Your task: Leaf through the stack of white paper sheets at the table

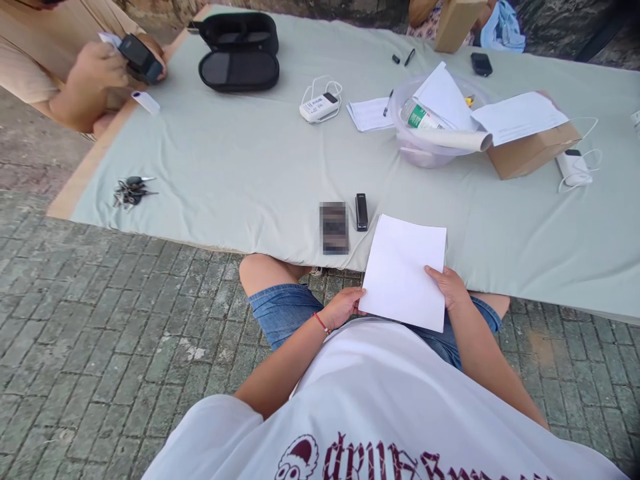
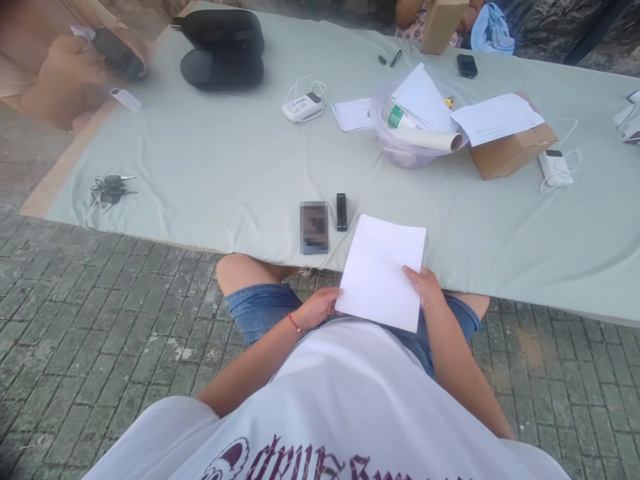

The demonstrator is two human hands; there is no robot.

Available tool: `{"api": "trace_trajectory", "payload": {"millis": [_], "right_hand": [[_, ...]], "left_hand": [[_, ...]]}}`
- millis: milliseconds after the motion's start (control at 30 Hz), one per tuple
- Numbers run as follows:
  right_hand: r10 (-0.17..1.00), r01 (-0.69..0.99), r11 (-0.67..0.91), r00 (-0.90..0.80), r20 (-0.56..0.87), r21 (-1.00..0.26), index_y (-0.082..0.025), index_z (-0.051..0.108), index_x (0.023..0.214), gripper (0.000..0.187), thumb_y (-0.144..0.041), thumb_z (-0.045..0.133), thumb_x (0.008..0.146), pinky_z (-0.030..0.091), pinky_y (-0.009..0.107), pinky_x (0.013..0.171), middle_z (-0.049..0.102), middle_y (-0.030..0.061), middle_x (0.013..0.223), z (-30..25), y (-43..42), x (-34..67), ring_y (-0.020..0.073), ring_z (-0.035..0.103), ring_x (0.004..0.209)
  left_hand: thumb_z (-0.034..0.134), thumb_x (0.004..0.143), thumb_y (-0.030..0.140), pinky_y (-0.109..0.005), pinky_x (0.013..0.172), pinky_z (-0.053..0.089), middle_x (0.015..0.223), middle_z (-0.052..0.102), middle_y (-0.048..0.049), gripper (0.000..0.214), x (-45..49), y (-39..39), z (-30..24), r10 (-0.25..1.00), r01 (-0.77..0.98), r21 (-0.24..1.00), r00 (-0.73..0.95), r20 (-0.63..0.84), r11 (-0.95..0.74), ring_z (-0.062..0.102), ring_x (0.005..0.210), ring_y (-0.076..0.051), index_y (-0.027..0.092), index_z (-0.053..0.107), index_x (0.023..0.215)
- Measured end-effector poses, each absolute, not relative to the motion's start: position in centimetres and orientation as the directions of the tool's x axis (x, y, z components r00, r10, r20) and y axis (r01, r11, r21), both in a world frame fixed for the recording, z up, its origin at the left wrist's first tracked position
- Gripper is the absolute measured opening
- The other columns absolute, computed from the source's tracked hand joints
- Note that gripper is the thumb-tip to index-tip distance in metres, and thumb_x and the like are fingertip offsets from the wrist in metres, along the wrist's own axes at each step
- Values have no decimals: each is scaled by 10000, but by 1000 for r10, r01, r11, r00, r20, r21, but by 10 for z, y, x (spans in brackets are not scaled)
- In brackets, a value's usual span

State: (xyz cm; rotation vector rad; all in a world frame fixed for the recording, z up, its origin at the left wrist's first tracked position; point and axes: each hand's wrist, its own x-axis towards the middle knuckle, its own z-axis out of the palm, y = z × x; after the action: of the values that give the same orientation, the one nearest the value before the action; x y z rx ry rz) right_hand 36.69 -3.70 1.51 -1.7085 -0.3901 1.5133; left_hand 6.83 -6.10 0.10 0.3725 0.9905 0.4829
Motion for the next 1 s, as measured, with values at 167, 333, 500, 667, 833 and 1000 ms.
{"api": "trace_trajectory", "payload": {"millis": [167, 333, 500, 667, 833, 1000], "right_hand": [[682, -319, -611, 251, -686, -724, -180, 689, 1005, 354, -250, 824, 686, 630, 327, 629, 774, 48, 869, 17, -36, 363, 220, 727, 693], [700, -401, -557, 245, -671, -727, -195, 685, 969, 288, -295, 811, 730, 634, 306, 695, 770, 45, 928, 19, -53, 366, 201, 732, 777], [681, -369, -619, 188, -707, -694, -217, 694, 921, 246, -363, 802, 756, 630, 310, 724, 770, 44, 941, 15, -94, 374, 203, 735, 807], [637, -367, -682, 126, -760, -632, -202, 704, 1047, 372, -355, 822, 730, 618, 308, 780, 767, 61, 1038, 9, -120, 365, 215, 739, 878], [660, -345, -652, 182, -729, -676, -196, 711, 1033, 378, -335, 833, 704, 617, 293, 783, 770, 55, 1033, 7, -117, 358, 214, 743, 871], [668, -374, -620, 209, -714, -689, -211, 699, 1077, 425, -352, 834, 701, 637, 324, 764, 770, 48, 1030, 13, -109, 360, 237, 747, 877]], "left_hand": [[796, 671, 534, -245, 525, 421, 760, 728, -98, 480, 66, -64, 2, 569, -153, 579, 499, -654, 801, 694, 647, -192, 96, 698, 841], [787, 674, 569, -237, 501, 393, 727, 728, -81, 487, 70, -60, -1, 607, -120, 624, 427, -670, 773, 687, 612, -183, 116, 690, 821], [825, 617, 570, -234, 487, 381, 717, 719, -66, 508, 75, -61, -6, 616, -133, 615, 360, -701, 777, 654, 580, -158, 121, 681, 806], [845, 593, 550, -221, 483, 381, 724, 700, -49, 520, 78, -62, -9, 634, -170, 617, 339, -696, 768, 591, 579, -121, 114, 695, 833], [731, 695, 603, -256, 543, 467, 745, 674, -35, 493, 74, -58, -5, 642, -249, 591, 315, -699, 767, 590, 649, -148, 142, 682, 860], [694, 743, 540, -262, 571, 465, 620, 566, 12, 390, 69, -56, 2, 701, -130, 704, 323, -636, 699, 515, 590, -125, 164, 604, 690]]}}
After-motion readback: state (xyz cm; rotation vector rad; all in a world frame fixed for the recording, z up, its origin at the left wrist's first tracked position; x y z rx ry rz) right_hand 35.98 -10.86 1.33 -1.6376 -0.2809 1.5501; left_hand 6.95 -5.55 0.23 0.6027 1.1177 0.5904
